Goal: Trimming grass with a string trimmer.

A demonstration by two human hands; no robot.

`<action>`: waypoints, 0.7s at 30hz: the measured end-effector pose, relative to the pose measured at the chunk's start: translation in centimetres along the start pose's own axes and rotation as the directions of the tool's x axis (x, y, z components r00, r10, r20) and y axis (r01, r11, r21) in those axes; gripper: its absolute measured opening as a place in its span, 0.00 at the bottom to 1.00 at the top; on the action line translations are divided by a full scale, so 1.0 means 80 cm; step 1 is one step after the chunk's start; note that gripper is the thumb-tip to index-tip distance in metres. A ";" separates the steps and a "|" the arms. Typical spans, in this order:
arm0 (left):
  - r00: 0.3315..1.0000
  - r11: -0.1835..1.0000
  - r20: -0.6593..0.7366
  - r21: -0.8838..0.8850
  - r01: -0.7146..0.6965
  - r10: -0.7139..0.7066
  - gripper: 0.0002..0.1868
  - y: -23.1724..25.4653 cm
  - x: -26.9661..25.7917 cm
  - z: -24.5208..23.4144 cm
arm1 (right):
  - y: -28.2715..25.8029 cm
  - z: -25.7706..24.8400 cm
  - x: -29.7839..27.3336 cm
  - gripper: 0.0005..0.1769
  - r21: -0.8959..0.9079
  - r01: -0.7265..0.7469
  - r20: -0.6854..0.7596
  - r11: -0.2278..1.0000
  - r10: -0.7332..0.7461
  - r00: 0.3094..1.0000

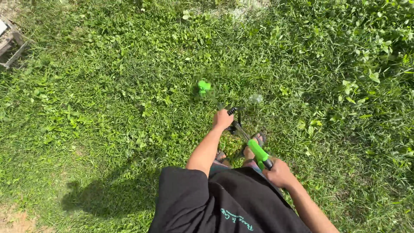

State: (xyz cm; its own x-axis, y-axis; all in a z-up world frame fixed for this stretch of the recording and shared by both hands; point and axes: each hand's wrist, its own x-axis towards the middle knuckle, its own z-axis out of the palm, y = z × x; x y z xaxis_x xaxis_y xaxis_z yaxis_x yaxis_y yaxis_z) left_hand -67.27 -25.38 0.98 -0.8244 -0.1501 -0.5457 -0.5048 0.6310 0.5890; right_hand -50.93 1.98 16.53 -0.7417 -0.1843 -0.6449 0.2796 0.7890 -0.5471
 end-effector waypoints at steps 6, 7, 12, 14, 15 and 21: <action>0.987 0.977 -0.116 0.166 0.132 -0.113 0.10 -0.028 0.051 -0.026 | -0.016 -0.033 0.068 0.18 0.099 0.115 0.071 0.988 -0.122 0.990; 0.986 0.977 -0.118 0.166 0.137 -0.118 0.10 -0.003 0.051 -0.030 | -0.018 -0.048 0.071 0.18 0.100 0.116 0.075 0.988 -0.124 0.989; 0.989 0.970 -0.071 0.198 0.139 -0.127 0.11 0.090 0.058 -0.007 | 0.019 -0.099 0.076 0.19 0.052 0.004 0.051 0.999 -0.006 0.999; 0.998 0.982 -0.012 0.180 0.062 -0.061 0.11 0.118 0.077 0.041 | 0.048 -0.119 0.063 0.19 0.044 -0.067 0.023 0.997 0.066 0.998; 0.999 0.987 0.041 0.160 -0.017 0.011 0.12 0.132 0.085 0.064 | 0.063 -0.128 0.055 0.19 0.041 -0.134 -0.009 0.990 0.135 0.991; 0.959 0.981 0.258 0.118 -0.154 0.120 0.10 0.265 0.095 0.200 | 0.069 -0.202 -0.024 0.17 0.153 -0.412 -0.105 0.898 0.429 0.897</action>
State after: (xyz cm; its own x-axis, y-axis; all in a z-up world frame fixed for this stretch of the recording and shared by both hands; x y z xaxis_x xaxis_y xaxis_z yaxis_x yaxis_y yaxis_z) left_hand -80.13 -0.99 -0.18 -0.7846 0.1282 -0.6066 -0.3378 0.7320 0.5917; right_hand -57.78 16.14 23.40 -0.6090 0.2348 -0.7576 0.6500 0.6951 -0.3070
